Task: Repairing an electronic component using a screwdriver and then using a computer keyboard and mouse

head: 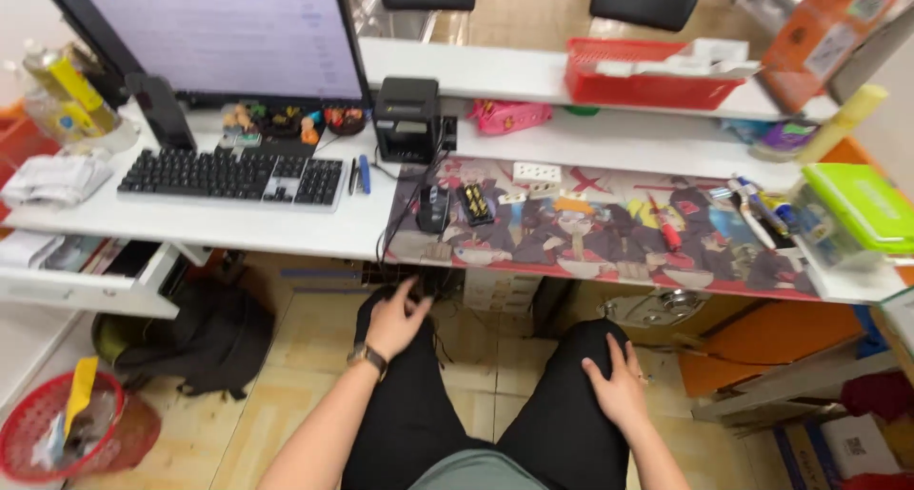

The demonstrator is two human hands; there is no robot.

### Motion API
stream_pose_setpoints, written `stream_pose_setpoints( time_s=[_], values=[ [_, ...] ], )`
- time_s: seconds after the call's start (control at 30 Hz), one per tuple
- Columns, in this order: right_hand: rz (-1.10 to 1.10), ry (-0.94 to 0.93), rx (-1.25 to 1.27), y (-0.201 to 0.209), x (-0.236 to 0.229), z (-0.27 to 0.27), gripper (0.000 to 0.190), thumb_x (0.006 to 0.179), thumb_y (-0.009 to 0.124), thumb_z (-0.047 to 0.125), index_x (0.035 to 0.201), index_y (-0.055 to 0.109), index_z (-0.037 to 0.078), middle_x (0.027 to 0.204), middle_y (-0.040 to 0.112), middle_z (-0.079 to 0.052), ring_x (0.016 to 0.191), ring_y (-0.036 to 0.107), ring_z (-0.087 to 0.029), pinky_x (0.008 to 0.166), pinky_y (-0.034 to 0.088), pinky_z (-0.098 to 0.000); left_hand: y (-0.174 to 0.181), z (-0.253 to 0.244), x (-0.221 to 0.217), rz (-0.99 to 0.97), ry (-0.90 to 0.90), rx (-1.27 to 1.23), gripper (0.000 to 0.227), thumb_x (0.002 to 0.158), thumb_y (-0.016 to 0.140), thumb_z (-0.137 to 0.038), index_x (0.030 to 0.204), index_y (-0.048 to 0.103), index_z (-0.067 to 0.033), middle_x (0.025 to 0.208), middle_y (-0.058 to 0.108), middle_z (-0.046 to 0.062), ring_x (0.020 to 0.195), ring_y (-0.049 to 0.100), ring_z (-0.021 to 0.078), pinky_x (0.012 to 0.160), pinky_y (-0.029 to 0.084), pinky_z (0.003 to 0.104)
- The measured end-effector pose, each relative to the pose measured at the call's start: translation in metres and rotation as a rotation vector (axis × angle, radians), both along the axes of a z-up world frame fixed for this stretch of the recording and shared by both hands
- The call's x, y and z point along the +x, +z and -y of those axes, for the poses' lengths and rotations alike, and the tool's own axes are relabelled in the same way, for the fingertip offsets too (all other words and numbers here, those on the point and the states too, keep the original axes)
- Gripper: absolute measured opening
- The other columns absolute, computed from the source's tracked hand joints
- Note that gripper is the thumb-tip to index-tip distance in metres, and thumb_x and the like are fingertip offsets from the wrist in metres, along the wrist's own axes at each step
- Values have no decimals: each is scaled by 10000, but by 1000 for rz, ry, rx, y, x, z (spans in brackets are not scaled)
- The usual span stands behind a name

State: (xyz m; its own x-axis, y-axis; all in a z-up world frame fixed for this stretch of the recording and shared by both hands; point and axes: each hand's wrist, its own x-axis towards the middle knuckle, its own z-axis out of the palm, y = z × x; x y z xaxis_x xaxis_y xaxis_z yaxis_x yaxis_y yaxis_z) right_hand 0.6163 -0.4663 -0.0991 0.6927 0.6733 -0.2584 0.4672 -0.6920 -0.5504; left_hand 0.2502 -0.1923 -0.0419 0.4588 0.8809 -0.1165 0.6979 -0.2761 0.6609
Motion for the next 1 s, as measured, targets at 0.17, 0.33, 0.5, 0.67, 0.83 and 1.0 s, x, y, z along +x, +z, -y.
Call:
stream_pose_setpoints(
  time_s=[0.17,0.33,0.5,0.67,0.83,1.0],
  values=[
    [23,105,26,0,1,23,828,998,620,601,1696,385,221,1718,272,-340,1531,345,-583,1216,267,-728,-69,-95,-28,321,390,-159,503,1034,613,-455,1321,635,-42,916,815,137,1083,773,325,1017,546,540],
    [-91,21,15,43,-18,7,831,933,624,465,1674,332,228,1760,157,-196,1607,252,-355,1269,232,-499,-48,-128,-61,362,575,59,179,878,609,-145,713,556,-99,742,590,-15,743,516,134,637,441,388],
    [-80,3,-35,58,-33,-8,831,962,572,453,1695,277,195,1773,102,-187,1607,226,-408,1256,238,-558,5,-104,-89,343,685,16,224,959,587,-300,1024,658,-97,1013,701,48,890,643,200,782,498,357],
    [-35,11,-19,44,-32,-15,820,975,570,415,1694,269,160,1764,100,-244,1615,193,-426,1266,205,-556,42,-88,-130,318,512,167,237,1016,608,-326,980,714,-118,976,774,19,885,693,163,814,503,326],
    [-22,-12,-56,50,-37,-22,814,958,570,432,1688,295,202,1777,135,-199,1589,258,-437,1220,276,-602,74,-91,-169,-154,331,728,247,1066,662,-245,1016,835,-75,1053,823,91,957,710,378,853,500,500],
    [32,38,26,36,-32,-23,807,955,585,421,1671,339,143,1744,203,-265,1552,300,-489,1220,258,-602,91,-92,-137,-171,301,693,285,1065,674,-305,924,757,-72,961,661,134,885,637,363,744,482,494]
  ],
)
